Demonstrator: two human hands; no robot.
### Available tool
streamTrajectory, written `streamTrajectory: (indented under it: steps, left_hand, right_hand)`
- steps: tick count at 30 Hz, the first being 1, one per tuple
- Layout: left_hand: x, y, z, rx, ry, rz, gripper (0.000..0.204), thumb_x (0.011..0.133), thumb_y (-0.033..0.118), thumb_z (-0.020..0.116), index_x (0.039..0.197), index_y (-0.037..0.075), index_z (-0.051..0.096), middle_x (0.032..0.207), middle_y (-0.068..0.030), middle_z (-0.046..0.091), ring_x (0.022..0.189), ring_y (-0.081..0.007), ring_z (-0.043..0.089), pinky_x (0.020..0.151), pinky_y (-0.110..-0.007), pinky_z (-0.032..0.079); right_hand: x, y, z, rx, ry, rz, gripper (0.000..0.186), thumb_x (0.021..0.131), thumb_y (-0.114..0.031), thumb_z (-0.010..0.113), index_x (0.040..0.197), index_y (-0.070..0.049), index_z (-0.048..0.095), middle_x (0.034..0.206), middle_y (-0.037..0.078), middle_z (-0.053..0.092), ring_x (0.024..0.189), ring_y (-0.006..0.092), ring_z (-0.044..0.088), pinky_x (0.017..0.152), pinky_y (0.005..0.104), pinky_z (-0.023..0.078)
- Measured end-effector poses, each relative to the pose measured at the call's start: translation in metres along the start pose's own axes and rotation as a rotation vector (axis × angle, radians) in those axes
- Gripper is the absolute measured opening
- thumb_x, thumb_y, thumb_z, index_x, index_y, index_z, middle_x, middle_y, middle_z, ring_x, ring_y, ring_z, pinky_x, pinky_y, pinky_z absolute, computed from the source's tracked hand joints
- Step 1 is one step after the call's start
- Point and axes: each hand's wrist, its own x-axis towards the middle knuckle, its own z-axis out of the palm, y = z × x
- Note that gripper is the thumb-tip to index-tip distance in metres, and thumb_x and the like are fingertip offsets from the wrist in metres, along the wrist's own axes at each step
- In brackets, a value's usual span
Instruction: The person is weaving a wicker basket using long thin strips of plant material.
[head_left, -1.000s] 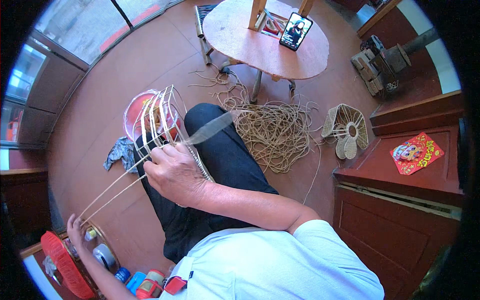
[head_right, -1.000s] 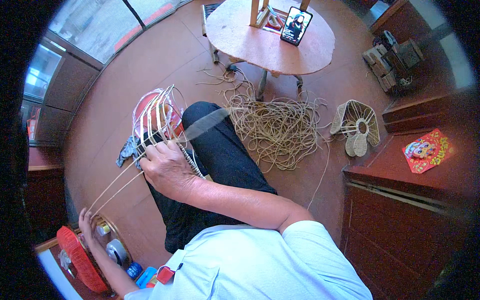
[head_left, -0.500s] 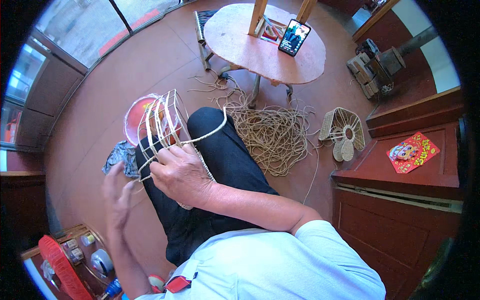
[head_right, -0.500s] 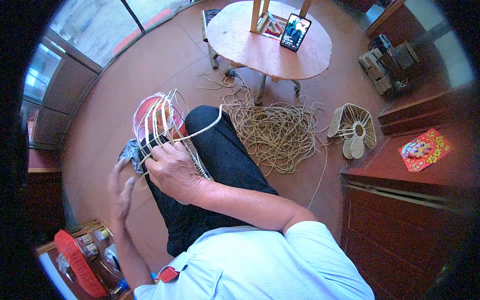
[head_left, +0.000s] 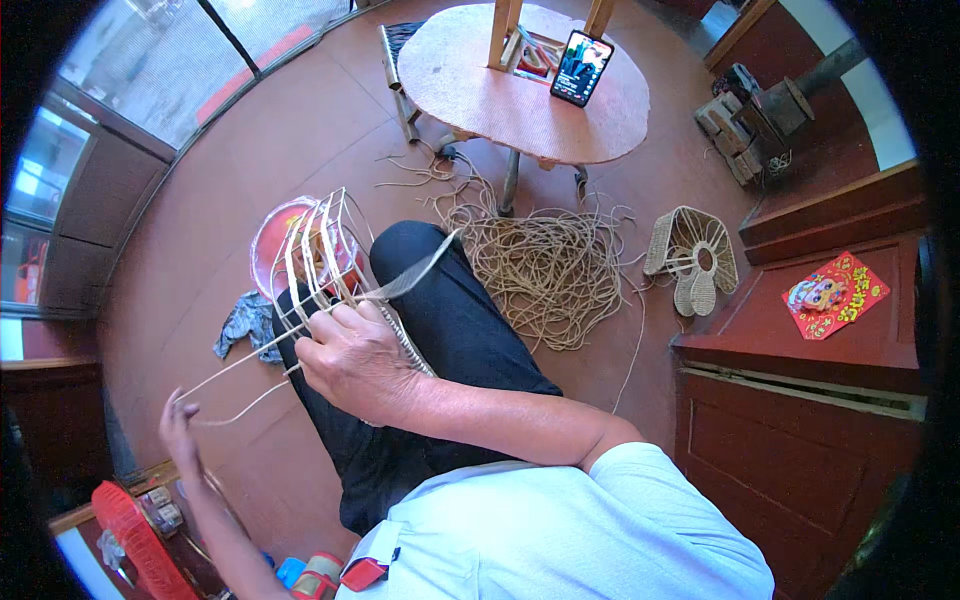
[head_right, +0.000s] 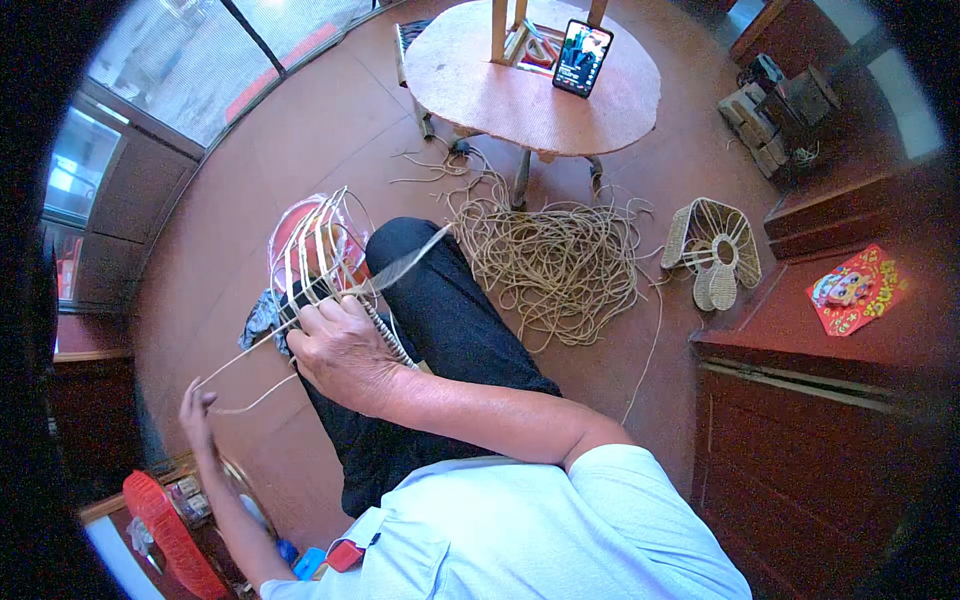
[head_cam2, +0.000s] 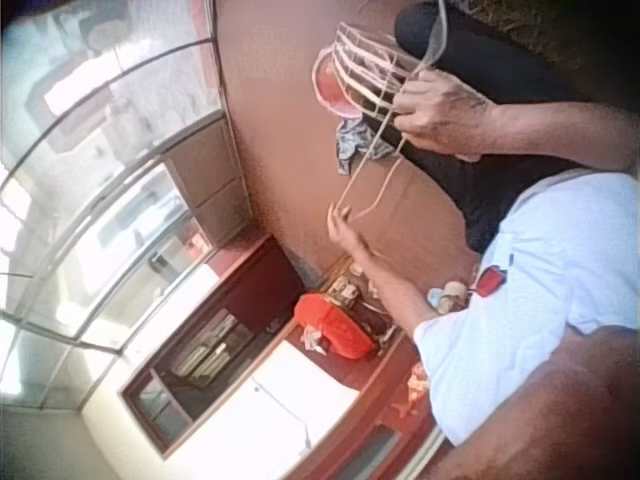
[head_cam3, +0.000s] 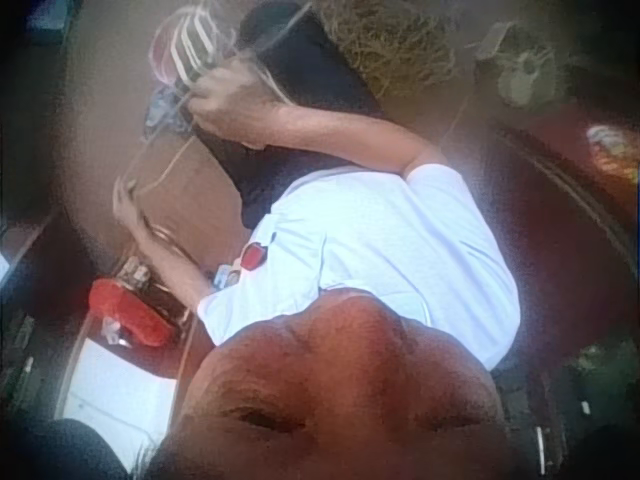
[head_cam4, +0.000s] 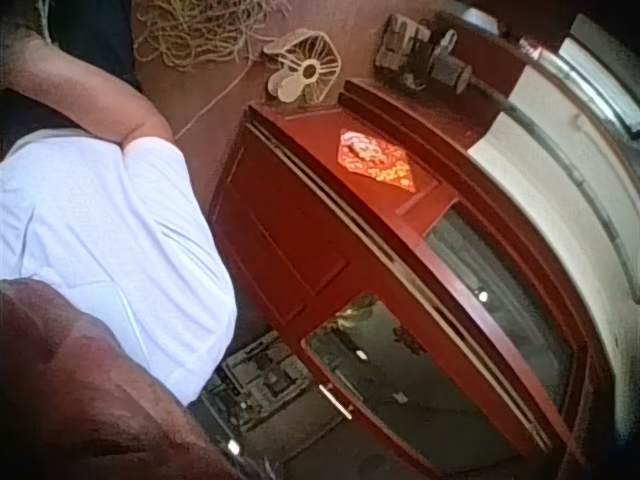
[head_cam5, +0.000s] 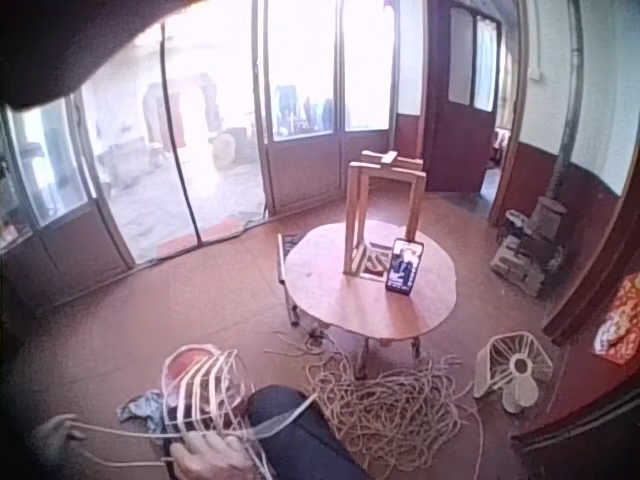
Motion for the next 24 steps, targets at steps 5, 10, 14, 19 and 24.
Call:
streamTrajectory:
  steps: [5,10,14,19,24]
  left_hand:
    - [0.032,-0.106,-0.194,0.317,0.170,-0.225,0.043,0.104,0.009,0.062,0.146,0.001,0.071,0.107,-0.0109,0.083,0.095,-0.0215,0.077,0.092,-0.036,0.061]
    - [-0.003,0.032,0.023,0.365,-0.209,0.243,0.073,0.089,-0.004,0.058,0.162,0.001,0.055,0.167,-0.0172,0.057,0.156,-0.0312,0.051,0.130,-0.044,0.037]
    - [-0.100,0.214,0.156,0.272,-0.289,0.432,0.051,0.102,0.001,0.065,0.153,0.006,0.066,0.144,-0.0153,0.071,0.139,-0.0282,0.063,0.119,-0.040,0.047]
    - [-0.103,0.217,0.194,0.238,-0.154,0.604,0.037,0.106,0.001,0.066,0.141,0.008,0.075,0.115,-0.0129,0.079,0.110,-0.0270,0.074,0.102,-0.044,0.056]
    - [-0.090,0.192,0.161,0.172,-0.118,0.404,0.030,0.113,0.011,0.062,0.139,0.009,0.076,0.103,-0.0100,0.079,0.094,-0.0223,0.076,0.091,-0.042,0.058]
  right_hand:
    - [0.000,0.001,-0.009,0.062,0.024,0.020,0.012,0.087,-0.020,0.079,0.084,-0.012,0.071,0.093,0.007,0.062,0.094,0.0269,0.064,0.086,0.0449,0.046]
    - [-0.004,0.004,-0.002,0.001,-0.011,0.024,0.012,0.087,-0.020,0.079,0.084,-0.012,0.071,0.093,0.007,0.061,0.093,0.0267,0.064,0.086,0.0451,0.046]
    - [-0.002,-0.004,-0.003,0.048,0.002,0.006,0.012,0.088,-0.020,0.079,0.086,-0.012,0.071,0.093,0.007,0.062,0.093,0.0264,0.064,0.085,0.0450,0.046]
    - [-0.001,-0.002,0.001,0.037,0.000,0.006,0.012,0.089,-0.020,0.079,0.087,-0.011,0.071,0.093,0.007,0.062,0.093,0.0263,0.064,0.085,0.0449,0.046]
    - [0.003,0.002,-0.002,0.008,0.012,0.011,0.015,0.088,-0.021,0.081,0.084,-0.013,0.068,0.089,0.005,0.059,0.089,0.0247,0.065,0.080,0.0432,0.045]
